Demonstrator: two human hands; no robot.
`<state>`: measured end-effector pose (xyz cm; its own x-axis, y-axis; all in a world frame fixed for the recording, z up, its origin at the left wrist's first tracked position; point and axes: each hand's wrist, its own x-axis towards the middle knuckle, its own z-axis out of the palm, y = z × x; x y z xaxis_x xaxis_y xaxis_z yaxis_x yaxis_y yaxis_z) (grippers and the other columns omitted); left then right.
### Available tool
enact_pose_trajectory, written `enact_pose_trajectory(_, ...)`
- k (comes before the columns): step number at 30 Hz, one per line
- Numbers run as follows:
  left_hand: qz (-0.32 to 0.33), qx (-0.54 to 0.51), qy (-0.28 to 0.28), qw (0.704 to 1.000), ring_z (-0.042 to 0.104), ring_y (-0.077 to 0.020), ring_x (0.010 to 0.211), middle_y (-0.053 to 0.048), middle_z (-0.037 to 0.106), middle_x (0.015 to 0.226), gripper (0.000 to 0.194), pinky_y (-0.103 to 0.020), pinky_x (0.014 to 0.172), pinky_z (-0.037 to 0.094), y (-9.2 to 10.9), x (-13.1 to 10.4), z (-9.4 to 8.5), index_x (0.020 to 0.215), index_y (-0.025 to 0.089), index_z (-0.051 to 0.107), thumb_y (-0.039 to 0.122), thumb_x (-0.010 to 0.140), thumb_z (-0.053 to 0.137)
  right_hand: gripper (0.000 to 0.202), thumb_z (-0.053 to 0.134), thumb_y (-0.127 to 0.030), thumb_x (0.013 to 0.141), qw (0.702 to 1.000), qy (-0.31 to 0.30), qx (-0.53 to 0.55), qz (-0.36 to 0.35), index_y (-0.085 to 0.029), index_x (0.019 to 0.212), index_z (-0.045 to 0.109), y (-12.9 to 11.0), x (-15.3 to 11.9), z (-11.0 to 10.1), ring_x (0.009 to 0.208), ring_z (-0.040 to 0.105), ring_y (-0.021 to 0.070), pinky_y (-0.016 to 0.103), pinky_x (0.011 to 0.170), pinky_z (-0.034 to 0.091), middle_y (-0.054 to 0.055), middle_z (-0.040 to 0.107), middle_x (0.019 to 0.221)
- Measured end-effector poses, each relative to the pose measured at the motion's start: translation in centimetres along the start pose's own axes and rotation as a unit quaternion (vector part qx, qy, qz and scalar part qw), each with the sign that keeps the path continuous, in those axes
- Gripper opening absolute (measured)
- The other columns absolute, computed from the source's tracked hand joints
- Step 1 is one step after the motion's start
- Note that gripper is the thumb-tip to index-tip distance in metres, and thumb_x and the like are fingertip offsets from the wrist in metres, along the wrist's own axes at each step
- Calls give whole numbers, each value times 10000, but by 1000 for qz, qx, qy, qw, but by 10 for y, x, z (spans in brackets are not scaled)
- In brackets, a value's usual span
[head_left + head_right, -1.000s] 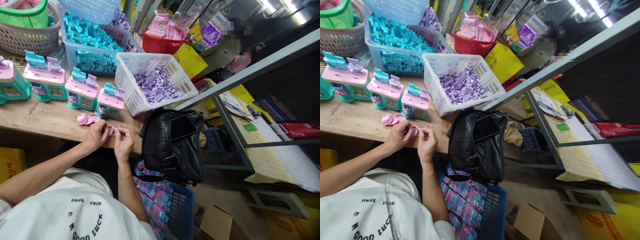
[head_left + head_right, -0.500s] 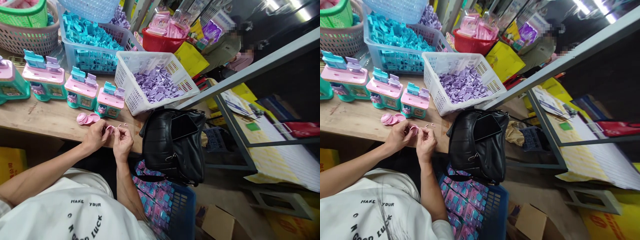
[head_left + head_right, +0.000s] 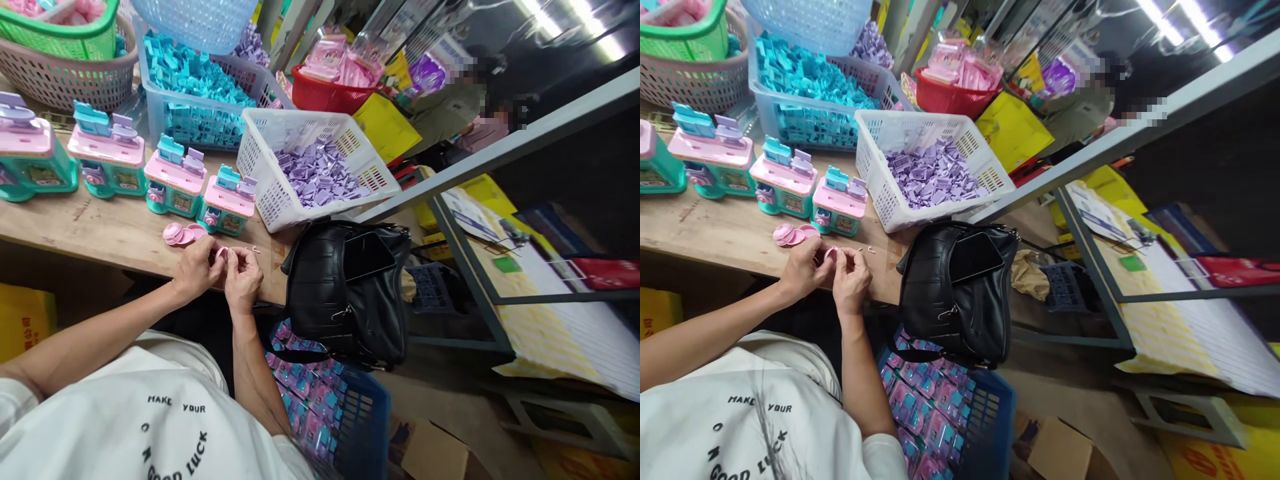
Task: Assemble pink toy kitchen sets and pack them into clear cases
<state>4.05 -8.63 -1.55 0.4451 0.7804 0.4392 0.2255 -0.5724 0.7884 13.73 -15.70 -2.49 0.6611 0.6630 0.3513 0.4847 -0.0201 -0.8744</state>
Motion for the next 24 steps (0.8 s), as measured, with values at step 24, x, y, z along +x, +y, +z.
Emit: enact_pose_trajectory(24,210,70,-90,971,624,-259,1050,-146,688,1124,302,-408,944,513,-26,98,-66,1106,147,650,126,961,386,272,495,-337,1059,886,-134,-255,-365,-235,1025,745,-15,124,13,995,642,227,352,911,464,77,756,961)
